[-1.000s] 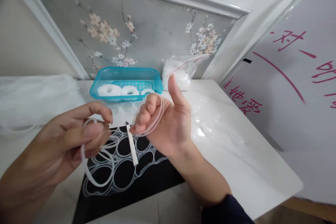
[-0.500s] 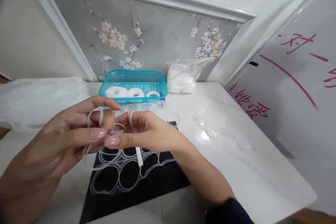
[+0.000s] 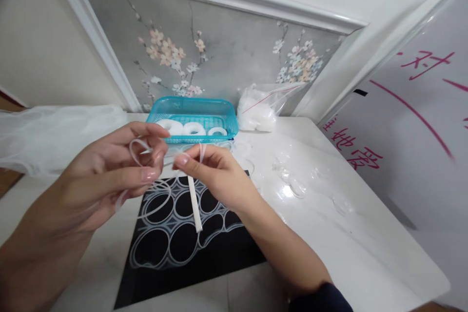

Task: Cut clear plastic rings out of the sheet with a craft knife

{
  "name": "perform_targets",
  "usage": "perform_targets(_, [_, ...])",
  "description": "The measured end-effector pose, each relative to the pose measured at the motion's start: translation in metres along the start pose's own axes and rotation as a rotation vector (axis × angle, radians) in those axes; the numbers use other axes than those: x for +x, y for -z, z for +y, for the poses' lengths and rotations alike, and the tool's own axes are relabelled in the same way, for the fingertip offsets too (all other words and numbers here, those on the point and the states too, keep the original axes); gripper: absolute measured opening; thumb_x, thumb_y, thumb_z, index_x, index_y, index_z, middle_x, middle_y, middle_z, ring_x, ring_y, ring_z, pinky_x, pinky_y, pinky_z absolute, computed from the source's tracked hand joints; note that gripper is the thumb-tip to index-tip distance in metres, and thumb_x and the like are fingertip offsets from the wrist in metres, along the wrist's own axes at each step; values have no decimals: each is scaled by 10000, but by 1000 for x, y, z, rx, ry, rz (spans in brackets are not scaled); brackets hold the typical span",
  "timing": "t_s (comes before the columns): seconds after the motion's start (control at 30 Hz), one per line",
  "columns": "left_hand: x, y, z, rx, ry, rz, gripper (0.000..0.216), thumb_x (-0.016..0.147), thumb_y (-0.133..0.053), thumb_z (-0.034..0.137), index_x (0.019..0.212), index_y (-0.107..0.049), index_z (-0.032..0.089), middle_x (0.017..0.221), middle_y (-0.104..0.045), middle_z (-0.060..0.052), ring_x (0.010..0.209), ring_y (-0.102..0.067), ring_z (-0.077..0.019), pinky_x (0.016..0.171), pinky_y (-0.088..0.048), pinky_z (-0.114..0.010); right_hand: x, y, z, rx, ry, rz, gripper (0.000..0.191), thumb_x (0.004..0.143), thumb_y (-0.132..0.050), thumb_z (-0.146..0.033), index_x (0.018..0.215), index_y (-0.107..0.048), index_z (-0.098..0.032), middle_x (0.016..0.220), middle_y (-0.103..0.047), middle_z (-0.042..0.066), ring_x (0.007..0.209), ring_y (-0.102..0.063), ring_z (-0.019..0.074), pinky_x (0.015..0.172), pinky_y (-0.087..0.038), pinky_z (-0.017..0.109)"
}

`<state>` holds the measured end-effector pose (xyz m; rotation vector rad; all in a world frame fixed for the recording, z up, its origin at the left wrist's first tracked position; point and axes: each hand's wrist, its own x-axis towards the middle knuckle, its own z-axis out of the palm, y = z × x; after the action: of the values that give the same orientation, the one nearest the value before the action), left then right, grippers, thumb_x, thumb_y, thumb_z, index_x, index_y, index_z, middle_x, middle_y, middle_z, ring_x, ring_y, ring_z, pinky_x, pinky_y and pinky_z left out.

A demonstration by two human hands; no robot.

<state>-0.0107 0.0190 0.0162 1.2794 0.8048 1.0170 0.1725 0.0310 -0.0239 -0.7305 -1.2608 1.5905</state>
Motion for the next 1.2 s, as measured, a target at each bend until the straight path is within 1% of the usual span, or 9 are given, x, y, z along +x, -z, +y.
perform_targets(0.1, [3, 3, -5, 89, -82, 14, 483, 692, -740, 103, 1131, -649, 281, 1056, -590, -17, 855, -570, -133, 548, -472, -148, 1, 1, -4, 63, 46, 140, 283, 795, -765, -429, 634, -642, -231, 754, -656, -18, 789, -605, 134, 838, -481, 309])
perform_targets(0.2, [5, 2, -10, 161, -142, -8, 571, 673, -669, 68, 1187, -625, 315, 1145, -583, -35, 1026, -575, -206, 536, -450, -162, 3, 0, -9, 195, -12, 136, 399, 803, -740, -480, 556, -547, -233, 570, -534, -32, 668, -573, 142, 760, -499, 320])
perform_targets(0.4, [7, -4, -15, 146, -199, -32, 563, 692, -629, 49, 1183, -619, 324, 1257, -587, -15, 1012, -595, -184, 629, -510, -209, 6, 1, -12, 336, -79, 66, 518, 849, -672, -553, 513, -418, -251, 384, -193, -104, 413, -334, 108, 613, -488, 296])
perform_targets(0.57, [7, -4, -18, 149, -228, -28, 530, 738, -661, 51, 1178, -622, 342, 1298, -580, 17, 1035, -604, -178, 655, -519, -207, 4, 4, -9, 362, -45, 40, 500, 883, -635, -547, 539, -427, -251, 358, -108, -128, 357, -113, 86, 467, -356, 268])
perform_targets(0.77, [6, -13, -25, 468, -441, 126, 500, 812, -624, 9, 1186, -616, 340, 1295, -566, 30, 998, -619, -136, 752, -525, -230, 1, 3, -10, 251, -38, 84, 488, 895, -635, -507, 559, -391, -252, 406, -172, -113, 389, -150, 88, 460, -306, 281])
perform_targets(0.87, [4, -16, -29, 700, -536, 198, 500, 866, -579, 4, 1238, -589, 337, 1243, -613, 11, 910, -637, -122, 785, -526, -261, 3, 6, -11, 206, -44, 147, 417, 868, -657, -530, 616, -480, -249, 401, -206, -120, 369, -154, 79, 404, -240, 258])
perform_targets(1.0, [3, -13, -28, 712, -522, 220, 496, 890, -597, 34, 1286, -570, 331, 1145, -665, 20, 857, -646, -113, 739, -534, -238, 3, 8, -12, 64, -7, 155, 284, 855, -677, -514, 874, -666, -231, 549, -562, -60, 421, -415, 76, 384, -224, 224])
perform_targets(1.1, [2, -11, -26, 623, -534, 148, 513, 871, -650, 57, 1299, -573, 328, 1090, -666, 30, 870, -650, -115, 800, -555, -261, -1, 5, -11, -136, 2, 16, 374, 765, -806, -405, 1074, -678, -239, 930, -716, 2, 740, -622, 118, 547, -426, 221])
perform_targets(1.2, [3, -10, -24, 681, -540, 132, 476, 875, -635, 62, 1273, -598, 320, 1050, -674, 28, 837, -641, -118, 827, -545, -290, -3, 3, -8, -232, -57, -214, 324, 709, -860, -335, 967, -699, -224, 867, -696, -20, 735, -599, 117, 622, -462, 243])
